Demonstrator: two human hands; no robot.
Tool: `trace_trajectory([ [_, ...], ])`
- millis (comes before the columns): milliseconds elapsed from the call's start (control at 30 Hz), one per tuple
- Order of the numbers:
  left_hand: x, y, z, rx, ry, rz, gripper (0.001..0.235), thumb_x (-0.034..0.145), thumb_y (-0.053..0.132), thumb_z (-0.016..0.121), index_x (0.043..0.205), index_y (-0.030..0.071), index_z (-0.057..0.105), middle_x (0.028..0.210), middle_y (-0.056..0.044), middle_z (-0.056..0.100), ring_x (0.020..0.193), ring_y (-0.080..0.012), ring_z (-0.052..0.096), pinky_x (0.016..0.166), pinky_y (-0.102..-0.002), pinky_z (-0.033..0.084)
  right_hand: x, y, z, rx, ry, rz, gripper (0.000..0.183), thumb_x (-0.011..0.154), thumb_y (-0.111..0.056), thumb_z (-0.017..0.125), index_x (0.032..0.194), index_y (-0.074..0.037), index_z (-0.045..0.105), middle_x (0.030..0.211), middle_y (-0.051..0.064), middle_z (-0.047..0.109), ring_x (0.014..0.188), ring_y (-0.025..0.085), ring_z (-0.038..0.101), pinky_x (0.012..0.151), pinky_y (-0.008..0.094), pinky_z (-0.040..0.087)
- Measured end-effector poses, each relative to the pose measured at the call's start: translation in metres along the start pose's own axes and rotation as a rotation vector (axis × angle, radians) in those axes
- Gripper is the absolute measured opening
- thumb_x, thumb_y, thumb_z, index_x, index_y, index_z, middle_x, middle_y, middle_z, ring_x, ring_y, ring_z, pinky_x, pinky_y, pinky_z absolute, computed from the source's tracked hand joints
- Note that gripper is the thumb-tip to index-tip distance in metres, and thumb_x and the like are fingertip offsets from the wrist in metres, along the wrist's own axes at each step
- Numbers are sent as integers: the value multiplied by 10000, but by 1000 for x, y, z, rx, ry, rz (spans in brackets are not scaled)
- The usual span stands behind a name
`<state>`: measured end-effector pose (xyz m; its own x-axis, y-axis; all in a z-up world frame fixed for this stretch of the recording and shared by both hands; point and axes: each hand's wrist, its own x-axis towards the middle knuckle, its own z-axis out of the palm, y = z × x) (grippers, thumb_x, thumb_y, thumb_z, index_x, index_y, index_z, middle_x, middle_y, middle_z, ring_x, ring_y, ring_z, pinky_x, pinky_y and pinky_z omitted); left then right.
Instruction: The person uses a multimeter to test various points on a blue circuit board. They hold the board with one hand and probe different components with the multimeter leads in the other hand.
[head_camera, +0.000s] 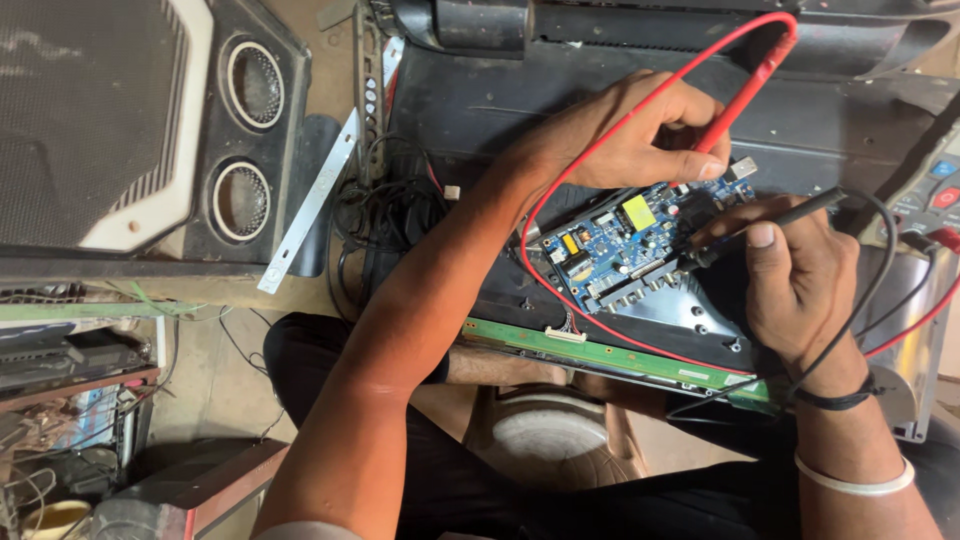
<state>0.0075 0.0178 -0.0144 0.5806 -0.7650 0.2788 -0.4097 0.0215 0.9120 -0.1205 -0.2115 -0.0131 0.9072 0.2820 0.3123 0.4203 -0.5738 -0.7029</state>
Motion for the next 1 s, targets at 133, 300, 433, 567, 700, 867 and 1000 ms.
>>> trace_trajectory([
  [133, 0, 0, -1, 78, 8, 23, 192, 946, 204, 753, 926, 16, 717, 766, -14, 698, 724, -94, 663, 678, -300, 536, 0, 1, 1, 4, 5, 13, 542, 1227, -401, 402, 991, -20, 707, 937, 85, 738, 799, 176, 681, 743, 279, 506],
  [300, 1, 2, -2, 113, 15, 45, 199, 941, 216, 753, 929, 21, 716, 780, -16, 713, 733, -98, 675, 688, -307, 544, -1, 0, 2, 3, 3, 23, 523, 1218, -382, 409, 992, -20, 711, 931, 84, 740, 773, 170, 670, 726, 274, 497],
  [433, 0, 9, -2, 125, 16, -35, 209, 917, 226, 753, 916, 19, 717, 758, -26, 711, 713, -107, 673, 672, -315, 536, 2, -2, 0, 7, 8, 1, 477, 1205, -358, 404, 1019, -43, 710, 939, 76, 737, 825, 187, 690, 766, 291, 512],
  [567, 0, 13, -2, 146, 29, -29, 230, 928, 235, 753, 959, 8, 726, 812, -59, 735, 772, -135, 710, 729, -317, 561, 3, -1, -1, 3, 12, -53, 440, 1195, -319, 402, 1008, -46, 692, 976, 80, 734, 952, 239, 697, 884, 340, 519],
  [700, -1, 19, -2, 104, 64, -46, 241, 940, 234, 751, 1045, 17, 752, 947, -87, 796, 923, -143, 776, 841, -303, 593, 6, 1, -3, -10, 6, -67, 391, 1144, -278, 421, 987, -52, 700, 987, 81, 749, 986, 276, 686, 943, 378, 489],
  [867, 3, 28, -4, 144, 47, -67, 231, 947, 217, 750, 1055, 13, 763, 976, -100, 791, 911, -160, 763, 831, -306, 580, 6, 3, -3, 55, 5, -58, 340, 1113, -253, 455, 973, -51, 689, 971, 81, 742, 947, 280, 688, 926, 381, 484],
  [1000, 0, 28, 0, 43, 102, -203, 234, 905, 205, 778, 963, -8, 700, 876, -71, 762, 821, -127, 717, 756, -298, 564, 7, 8, -2, 60, -1, -94, 314, 1089, -233, 477, 952, -67, 705, 967, 91, 736, 943, 296, 680, 910, 408, 478],
])
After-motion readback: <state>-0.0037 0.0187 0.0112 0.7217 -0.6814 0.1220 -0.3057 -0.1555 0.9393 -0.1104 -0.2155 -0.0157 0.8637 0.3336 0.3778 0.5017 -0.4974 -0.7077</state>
